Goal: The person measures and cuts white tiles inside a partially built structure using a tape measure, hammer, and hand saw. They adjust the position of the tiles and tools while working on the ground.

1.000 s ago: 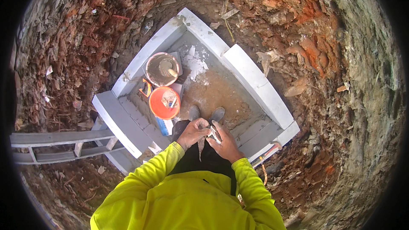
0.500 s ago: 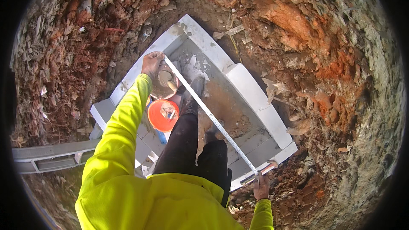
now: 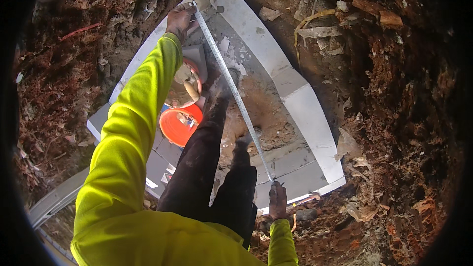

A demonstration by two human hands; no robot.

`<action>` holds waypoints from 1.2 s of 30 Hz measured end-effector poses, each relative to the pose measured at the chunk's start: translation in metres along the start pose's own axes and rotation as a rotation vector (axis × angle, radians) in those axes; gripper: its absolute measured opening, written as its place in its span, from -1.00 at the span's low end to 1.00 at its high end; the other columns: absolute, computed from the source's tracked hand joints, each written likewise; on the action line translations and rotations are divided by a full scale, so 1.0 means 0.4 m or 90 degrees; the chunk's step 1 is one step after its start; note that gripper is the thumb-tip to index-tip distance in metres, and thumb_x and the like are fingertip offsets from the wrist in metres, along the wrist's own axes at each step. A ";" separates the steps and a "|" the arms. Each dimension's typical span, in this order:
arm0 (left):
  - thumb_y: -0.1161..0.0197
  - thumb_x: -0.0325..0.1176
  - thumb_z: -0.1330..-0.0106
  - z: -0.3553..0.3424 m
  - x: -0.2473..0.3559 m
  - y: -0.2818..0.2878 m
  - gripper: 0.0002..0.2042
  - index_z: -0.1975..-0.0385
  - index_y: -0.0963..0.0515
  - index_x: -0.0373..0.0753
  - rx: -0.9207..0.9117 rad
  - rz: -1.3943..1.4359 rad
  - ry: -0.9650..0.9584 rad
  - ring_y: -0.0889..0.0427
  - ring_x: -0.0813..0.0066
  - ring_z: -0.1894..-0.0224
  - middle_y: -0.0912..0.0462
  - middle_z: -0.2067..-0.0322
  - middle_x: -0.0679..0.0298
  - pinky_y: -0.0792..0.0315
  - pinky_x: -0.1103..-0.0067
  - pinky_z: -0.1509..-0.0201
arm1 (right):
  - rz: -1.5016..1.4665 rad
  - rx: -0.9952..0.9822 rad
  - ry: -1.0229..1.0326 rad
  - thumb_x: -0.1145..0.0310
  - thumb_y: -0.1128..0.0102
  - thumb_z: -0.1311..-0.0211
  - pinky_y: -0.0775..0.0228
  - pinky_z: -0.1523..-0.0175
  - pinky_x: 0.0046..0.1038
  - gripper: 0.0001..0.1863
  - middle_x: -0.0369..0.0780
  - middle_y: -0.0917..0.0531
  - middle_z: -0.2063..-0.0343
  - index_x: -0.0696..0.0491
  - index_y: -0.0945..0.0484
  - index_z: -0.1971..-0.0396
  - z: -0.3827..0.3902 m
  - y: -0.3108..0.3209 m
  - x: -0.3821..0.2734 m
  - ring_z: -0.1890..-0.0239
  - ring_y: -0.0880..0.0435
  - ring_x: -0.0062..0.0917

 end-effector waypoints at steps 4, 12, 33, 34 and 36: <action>-0.27 -0.45 -0.25 -0.056 0.025 -0.017 -0.69 0.01 -0.56 -0.33 0.038 -0.011 -0.068 -0.70 0.44 0.28 -0.70 0.26 0.22 -0.64 0.52 0.26 | -0.078 -0.014 -0.094 0.33 0.04 -0.43 -0.36 0.22 -0.31 -0.62 -0.10 -0.45 0.34 0.23 -0.41 -0.13 -0.074 -0.020 -0.044 0.35 -0.46 -0.34; -0.28 -0.47 -0.20 -0.066 -0.064 -0.099 -0.90 0.38 -0.64 -0.37 -0.063 0.013 0.026 -0.67 0.42 0.46 -0.67 0.43 0.17 -0.69 0.53 0.43 | -0.126 0.015 -0.055 0.35 0.05 -0.45 -0.29 0.40 -0.45 -0.62 -0.21 -0.41 0.39 0.24 -0.41 -0.15 -0.195 -0.054 -0.150 0.49 -0.38 -0.57; -0.27 -0.46 -0.16 -0.149 -0.155 -0.185 -0.84 0.30 -0.61 -0.37 0.007 -0.048 0.036 -0.71 0.34 0.39 -0.67 0.41 0.17 -0.68 0.45 0.33 | -0.124 0.027 -0.112 0.33 0.04 -0.44 -0.37 0.11 -0.34 -0.60 -0.09 -0.50 0.29 0.19 -0.42 -0.18 -0.397 -0.029 -0.237 0.25 -0.49 -0.35; -0.27 -0.45 -0.15 -0.146 -0.166 -0.185 -0.84 0.31 -0.61 -0.36 -0.003 -0.046 0.050 -0.71 0.34 0.39 -0.67 0.41 0.18 -0.68 0.43 0.32 | -0.121 0.030 -0.109 0.33 0.04 -0.44 -0.37 0.11 -0.34 -0.60 -0.09 -0.50 0.29 0.19 -0.42 -0.18 -0.395 -0.027 -0.229 0.26 -0.49 -0.34; -0.27 -0.46 -0.14 -0.120 -0.185 -0.194 -0.86 0.34 -0.63 -0.35 -0.021 -0.039 0.055 -0.69 0.35 0.45 -0.67 0.44 0.18 -0.66 0.43 0.39 | -0.112 0.043 -0.104 0.33 0.05 -0.44 -0.37 0.12 -0.33 -0.60 -0.09 -0.50 0.30 0.20 -0.42 -0.18 -0.385 -0.021 -0.194 0.27 -0.49 -0.34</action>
Point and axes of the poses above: each hand's wrist, its own z-axis away from the middle knuckle, its own y-axis out of the back of the hand, x = y × z, the point moved 2 cm from there along -z, towards the middle knuckle
